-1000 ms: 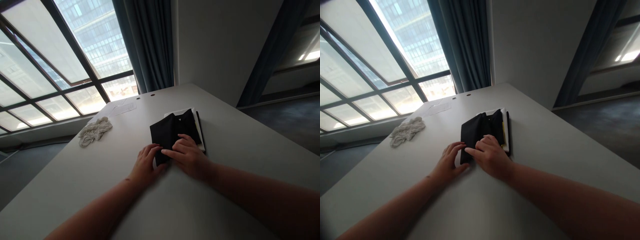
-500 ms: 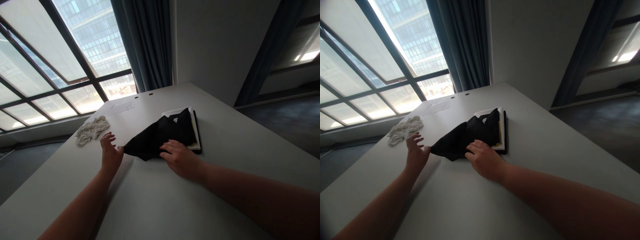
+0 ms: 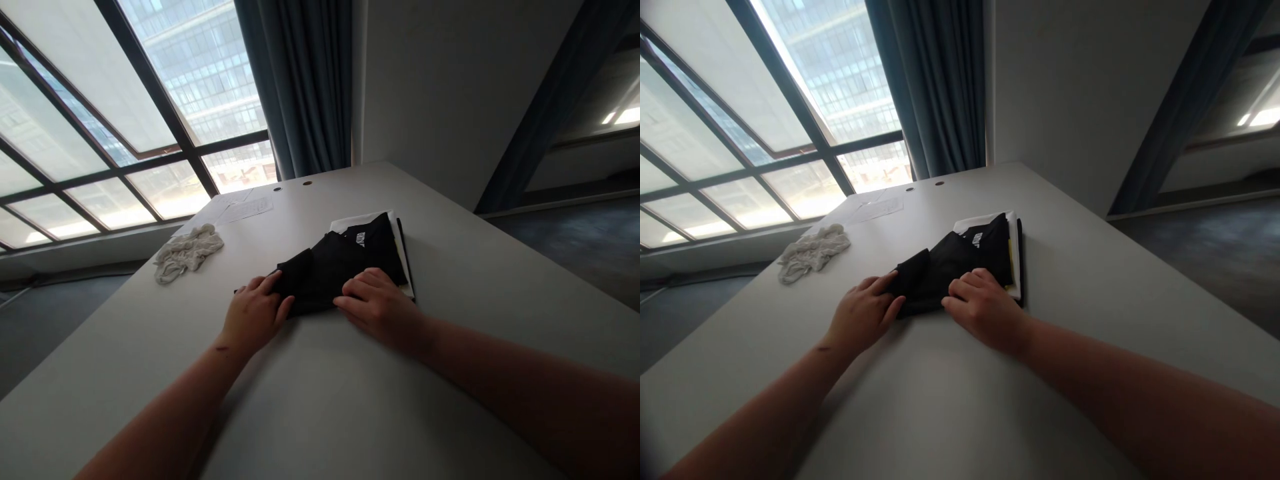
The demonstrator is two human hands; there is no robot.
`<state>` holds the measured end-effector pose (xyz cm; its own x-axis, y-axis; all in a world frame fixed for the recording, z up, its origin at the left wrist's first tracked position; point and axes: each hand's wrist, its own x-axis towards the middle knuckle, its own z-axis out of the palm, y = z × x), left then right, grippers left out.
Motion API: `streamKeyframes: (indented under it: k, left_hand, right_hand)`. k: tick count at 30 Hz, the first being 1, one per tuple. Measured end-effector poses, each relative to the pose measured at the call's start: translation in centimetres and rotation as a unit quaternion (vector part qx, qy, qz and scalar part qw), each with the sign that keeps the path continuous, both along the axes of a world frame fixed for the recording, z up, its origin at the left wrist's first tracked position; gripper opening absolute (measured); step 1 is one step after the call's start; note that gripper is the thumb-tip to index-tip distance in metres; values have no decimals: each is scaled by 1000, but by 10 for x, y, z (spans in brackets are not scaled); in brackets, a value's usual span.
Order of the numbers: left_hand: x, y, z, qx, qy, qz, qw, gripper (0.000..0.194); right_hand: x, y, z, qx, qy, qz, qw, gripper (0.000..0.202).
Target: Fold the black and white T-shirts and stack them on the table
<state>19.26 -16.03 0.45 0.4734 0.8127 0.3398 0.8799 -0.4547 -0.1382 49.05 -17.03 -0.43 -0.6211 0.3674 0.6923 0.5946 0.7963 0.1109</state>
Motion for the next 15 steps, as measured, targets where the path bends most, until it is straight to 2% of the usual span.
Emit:
streamKeyframes:
  k: [2, 5, 8, 10, 13, 15]
  left_hand:
    - [-17, 4, -1, 22, 21, 93, 995, 42]
    - [-44, 14, -3, 10, 36, 209, 977, 37]
    - [-61, 26, -8, 26, 21, 269, 963, 51]
    - [-62, 32, -13, 43, 6, 242, 969, 60]
    - [-49, 36, -22, -9, -9, 91, 996, 62]
    - [-37, 33, -27, -67, -18, 4, 998, 62]
  right_hand:
    - [6, 2, 5, 0, -7, -35, 999, 20]
    - [12, 5, 9, -16, -18, -91, 996, 19]
    - [13, 5, 8, -37, 9, -106, 994, 18]
    - [13, 4, 7, -53, 71, -73, 993, 17]
    - [12, -1, 6, -85, 166, 25, 982, 15]
    - [8, -5, 6, -110, 200, 88, 970, 15]
